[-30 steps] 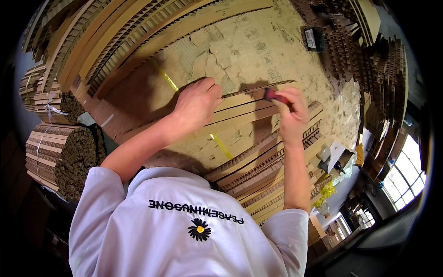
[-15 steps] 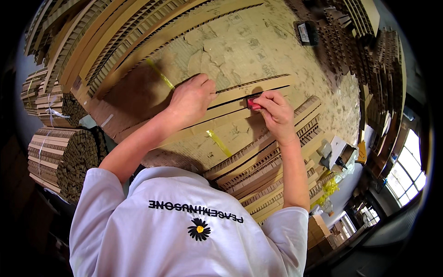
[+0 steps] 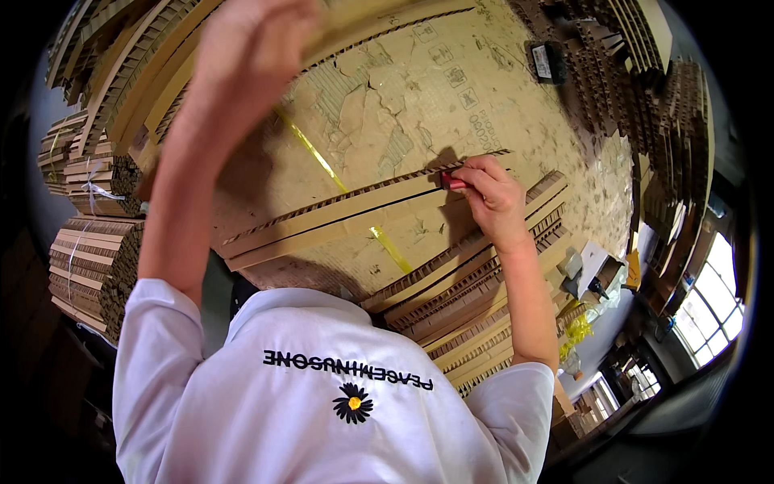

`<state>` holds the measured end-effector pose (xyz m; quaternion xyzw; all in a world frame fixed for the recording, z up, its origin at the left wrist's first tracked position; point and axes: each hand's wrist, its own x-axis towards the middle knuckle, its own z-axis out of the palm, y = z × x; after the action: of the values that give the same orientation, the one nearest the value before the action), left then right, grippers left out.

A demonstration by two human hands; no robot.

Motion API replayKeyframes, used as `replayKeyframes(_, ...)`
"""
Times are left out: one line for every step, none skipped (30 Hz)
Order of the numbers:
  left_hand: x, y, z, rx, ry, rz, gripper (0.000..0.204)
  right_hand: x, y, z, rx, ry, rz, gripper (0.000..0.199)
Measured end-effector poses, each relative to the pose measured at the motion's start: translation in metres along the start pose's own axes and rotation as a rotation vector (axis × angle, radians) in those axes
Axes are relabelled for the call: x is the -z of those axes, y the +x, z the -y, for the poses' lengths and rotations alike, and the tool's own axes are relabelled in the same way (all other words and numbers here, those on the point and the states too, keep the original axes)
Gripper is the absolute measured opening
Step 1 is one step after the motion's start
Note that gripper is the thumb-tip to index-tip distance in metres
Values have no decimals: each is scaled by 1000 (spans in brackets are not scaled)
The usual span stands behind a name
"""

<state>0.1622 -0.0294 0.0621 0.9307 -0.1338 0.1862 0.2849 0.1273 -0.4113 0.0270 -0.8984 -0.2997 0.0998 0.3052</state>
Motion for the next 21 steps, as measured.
replayKeyframes(12,13,2,84,-27,-93,10,-1,0,0,9,-4,-7,25)
replayKeyframes(20,24,-3,84,49,-236,4,-2,1,0,14,1,-13,25)
replayKeyframes(20,32,-12,81,118,-376,8,-4,0,-2,11,3,-21,24)
replayKeyframes(22,27,-26,111,196,-360,8,-5,-2,-2,4,3,-25,24)
replayKeyframes(10,8,-25,78,114,-301,8,-4,-4,-2,-11,5,-9,24)
replayKeyframes(0,-12,-24,50,31,-243,11,-3,-2,0,-21,8,5,24)
replayKeyframes(-18,-34,-33,96,-67,-92,10,-2,0,1,-25,9,19,23)
replayKeyframes(-36,-62,-44,141,-160,60,11,-1,2,1,-20,8,16,23)
replayKeyframes(-54,-89,-56,185,-259,214,11,-2,2,1,-19,5,14,23)
replayKeyframes(-64,-108,-71,228,-359,371,12,-3,1,0,-22,2,13,23)
replayKeyframes(-69,-118,-89,301,-403,418,14,-3,0,-1,-15,-3,1,24)
replayKeyframes(-76,-128,-99,311,-370,415,15,-4,0,0,-6,-4,-7,24)
replayKeyframes(-83,-134,-103,317,-359,398,15,-4,1,0,5,-7,-19,24)
replayKeyframes(-89,-139,-106,323,-349,382,15,-6,-1,0,-3,17,-20,24)
replayKeyframes(-92,-139,-109,323,-338,360,15,-6,-1,0,-6,35,-26,25)
replayKeyframes(-94,-139,-109,329,-325,365,15,-5,-2,1,-10,52,-33,25)
replayKeyframes(-95,-140,-110,330,-324,356,15,-3,-2,3,-20,60,-26,26)
replayKeyframes(-96,-140,-110,331,-321,347,15,-1,-1,5,-27,68,-21,26)
replayKeyframes(-96,-141,-111,331,-319,338,16,2,-1,7,-35,76,-16,27)
replayKeyframes(-97,-140,-111,323,-323,325,16,7,-3,9,-51,111,-117,26)
replayKeyframes(-97,-143,-112,329,-320,314,16,9,-6,9,-64,156,-208,26)
